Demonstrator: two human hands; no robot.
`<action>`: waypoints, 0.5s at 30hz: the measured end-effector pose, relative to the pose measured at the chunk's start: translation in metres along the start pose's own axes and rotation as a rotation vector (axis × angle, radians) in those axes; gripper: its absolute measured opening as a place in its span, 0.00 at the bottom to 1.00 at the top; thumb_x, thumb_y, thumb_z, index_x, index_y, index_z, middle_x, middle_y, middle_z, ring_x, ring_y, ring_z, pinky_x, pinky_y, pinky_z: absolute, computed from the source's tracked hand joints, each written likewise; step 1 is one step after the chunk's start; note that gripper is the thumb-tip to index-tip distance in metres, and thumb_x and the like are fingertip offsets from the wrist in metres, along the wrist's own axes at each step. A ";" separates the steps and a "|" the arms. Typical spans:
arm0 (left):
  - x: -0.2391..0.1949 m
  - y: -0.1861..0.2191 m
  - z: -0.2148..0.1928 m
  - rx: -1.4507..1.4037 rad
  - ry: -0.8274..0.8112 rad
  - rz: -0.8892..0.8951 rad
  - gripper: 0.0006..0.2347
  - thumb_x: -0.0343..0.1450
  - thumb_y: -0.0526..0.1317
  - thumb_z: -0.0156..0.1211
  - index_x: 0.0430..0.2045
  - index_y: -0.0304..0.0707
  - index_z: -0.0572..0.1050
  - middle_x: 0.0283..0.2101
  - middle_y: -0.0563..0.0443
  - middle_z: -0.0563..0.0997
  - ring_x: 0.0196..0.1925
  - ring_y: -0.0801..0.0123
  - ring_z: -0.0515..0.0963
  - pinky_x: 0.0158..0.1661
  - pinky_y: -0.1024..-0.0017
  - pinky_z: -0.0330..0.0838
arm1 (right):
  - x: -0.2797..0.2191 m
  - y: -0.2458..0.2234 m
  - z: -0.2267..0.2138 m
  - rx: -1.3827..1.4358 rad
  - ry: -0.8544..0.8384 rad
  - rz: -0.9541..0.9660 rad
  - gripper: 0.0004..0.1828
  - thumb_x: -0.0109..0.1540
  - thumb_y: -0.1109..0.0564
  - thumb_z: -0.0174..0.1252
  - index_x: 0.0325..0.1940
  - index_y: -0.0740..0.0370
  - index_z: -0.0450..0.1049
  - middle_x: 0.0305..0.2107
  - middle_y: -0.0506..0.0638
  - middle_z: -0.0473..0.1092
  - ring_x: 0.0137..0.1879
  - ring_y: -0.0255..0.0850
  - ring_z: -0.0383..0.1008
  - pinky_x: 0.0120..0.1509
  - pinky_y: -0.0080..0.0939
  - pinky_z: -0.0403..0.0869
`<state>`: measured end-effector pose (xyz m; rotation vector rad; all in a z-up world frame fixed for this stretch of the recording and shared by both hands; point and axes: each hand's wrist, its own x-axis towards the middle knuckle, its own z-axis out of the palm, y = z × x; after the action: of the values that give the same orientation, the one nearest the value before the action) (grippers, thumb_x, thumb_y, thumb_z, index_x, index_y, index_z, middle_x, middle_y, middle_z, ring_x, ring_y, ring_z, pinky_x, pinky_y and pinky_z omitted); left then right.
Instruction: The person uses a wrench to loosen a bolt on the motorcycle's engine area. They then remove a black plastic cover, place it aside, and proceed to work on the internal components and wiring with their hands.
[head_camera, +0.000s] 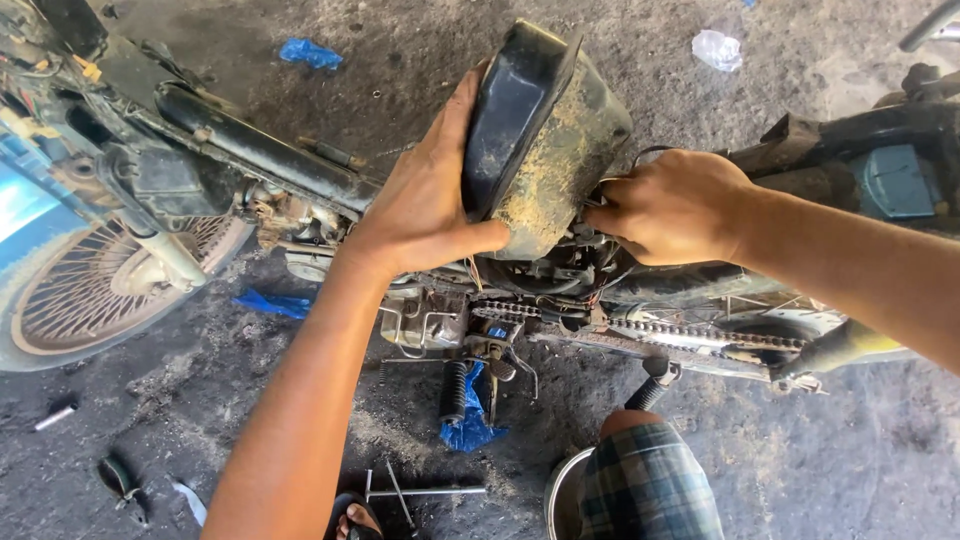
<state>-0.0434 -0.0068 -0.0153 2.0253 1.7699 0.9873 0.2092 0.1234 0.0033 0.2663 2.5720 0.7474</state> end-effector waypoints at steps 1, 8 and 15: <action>0.001 -0.001 0.000 0.007 0.021 0.034 0.59 0.53 0.43 0.78 0.72 0.30 0.35 0.75 0.26 0.51 0.74 0.34 0.58 0.72 0.53 0.51 | -0.001 0.002 0.000 -0.008 0.020 -0.022 0.20 0.65 0.46 0.53 0.60 0.48 0.72 0.28 0.49 0.74 0.29 0.38 0.78 0.29 0.38 0.81; 0.001 0.000 -0.001 -0.017 0.049 0.076 0.58 0.52 0.42 0.77 0.73 0.27 0.38 0.75 0.26 0.54 0.74 0.35 0.59 0.73 0.54 0.52 | -0.003 0.006 0.007 -0.006 0.323 -0.128 0.27 0.54 0.45 0.64 0.57 0.49 0.75 0.30 0.49 0.75 0.35 0.42 0.79 0.32 0.39 0.81; 0.006 -0.001 -0.003 -0.009 0.076 0.145 0.56 0.52 0.42 0.76 0.72 0.24 0.42 0.74 0.23 0.56 0.74 0.33 0.61 0.73 0.55 0.54 | -0.005 0.010 0.008 0.003 0.411 -0.134 0.25 0.53 0.51 0.64 0.55 0.51 0.77 0.31 0.48 0.76 0.33 0.41 0.79 0.32 0.40 0.81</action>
<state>-0.0464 -0.0015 -0.0117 2.1635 1.6706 1.1264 0.2181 0.1335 0.0045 -0.0693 2.9374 0.8183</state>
